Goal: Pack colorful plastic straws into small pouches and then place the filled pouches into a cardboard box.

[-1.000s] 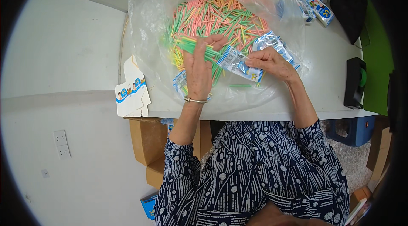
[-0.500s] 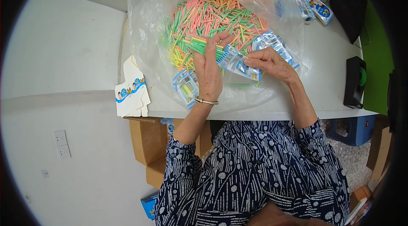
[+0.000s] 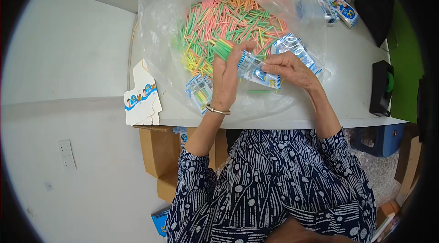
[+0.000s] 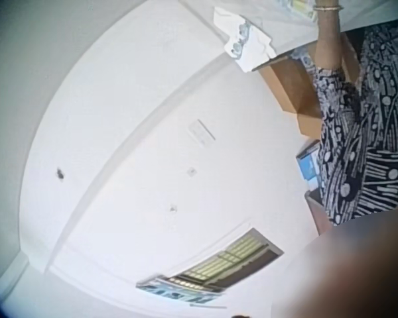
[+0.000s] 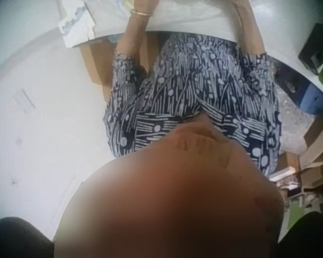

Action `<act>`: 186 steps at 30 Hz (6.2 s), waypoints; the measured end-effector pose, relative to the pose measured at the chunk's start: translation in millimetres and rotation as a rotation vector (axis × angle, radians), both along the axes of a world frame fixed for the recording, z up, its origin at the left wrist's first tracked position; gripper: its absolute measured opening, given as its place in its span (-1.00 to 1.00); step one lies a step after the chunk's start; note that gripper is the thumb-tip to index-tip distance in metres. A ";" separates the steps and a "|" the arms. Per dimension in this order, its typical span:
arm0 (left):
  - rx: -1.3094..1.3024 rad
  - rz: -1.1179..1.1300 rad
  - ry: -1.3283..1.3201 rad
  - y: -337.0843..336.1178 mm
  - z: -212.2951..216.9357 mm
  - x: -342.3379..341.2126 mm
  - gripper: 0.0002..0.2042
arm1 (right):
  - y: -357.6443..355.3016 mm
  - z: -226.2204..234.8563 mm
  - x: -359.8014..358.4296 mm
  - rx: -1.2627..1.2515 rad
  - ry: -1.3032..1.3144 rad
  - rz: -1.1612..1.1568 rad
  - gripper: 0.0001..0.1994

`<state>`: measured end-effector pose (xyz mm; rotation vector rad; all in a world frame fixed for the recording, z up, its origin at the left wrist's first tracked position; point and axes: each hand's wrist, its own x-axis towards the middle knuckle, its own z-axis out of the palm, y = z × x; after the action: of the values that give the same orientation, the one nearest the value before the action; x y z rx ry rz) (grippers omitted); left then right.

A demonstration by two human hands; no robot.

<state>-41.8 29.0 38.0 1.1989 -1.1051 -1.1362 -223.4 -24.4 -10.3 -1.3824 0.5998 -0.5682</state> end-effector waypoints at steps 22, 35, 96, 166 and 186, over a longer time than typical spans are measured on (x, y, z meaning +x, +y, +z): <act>0.001 -0.157 0.213 -21.9 -11.8 19.6 -0.55 | -4.2 -20.0 22.3 -0.201 -0.022 -0.258 -0.77; -0.147 -0.105 -0.360 -31.5 -7.2 34.9 -0.65 | -9.7 -20.5 31.2 -0.187 -0.121 -0.355 -0.75; -0.428 -0.327 -1.177 8.9 -35.1 -34.1 -0.73 | -18.0 1.5 -13.1 0.171 -0.261 -0.483 -0.75; 0.044 -0.107 -0.241 -17.7 -15.8 14.4 -0.48 | -4.8 2.6 9.6 0.110 -0.055 -0.093 -0.80; 0.041 -0.193 -0.421 -21.9 -8.4 17.9 -0.52 | -3.2 -10.0 16.2 0.031 -0.010 0.022 -0.82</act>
<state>-23.9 7.1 29.6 1.4278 -1.5481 -1.0803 -207.2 -27.6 -20.3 -1.3545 0.5822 -0.5453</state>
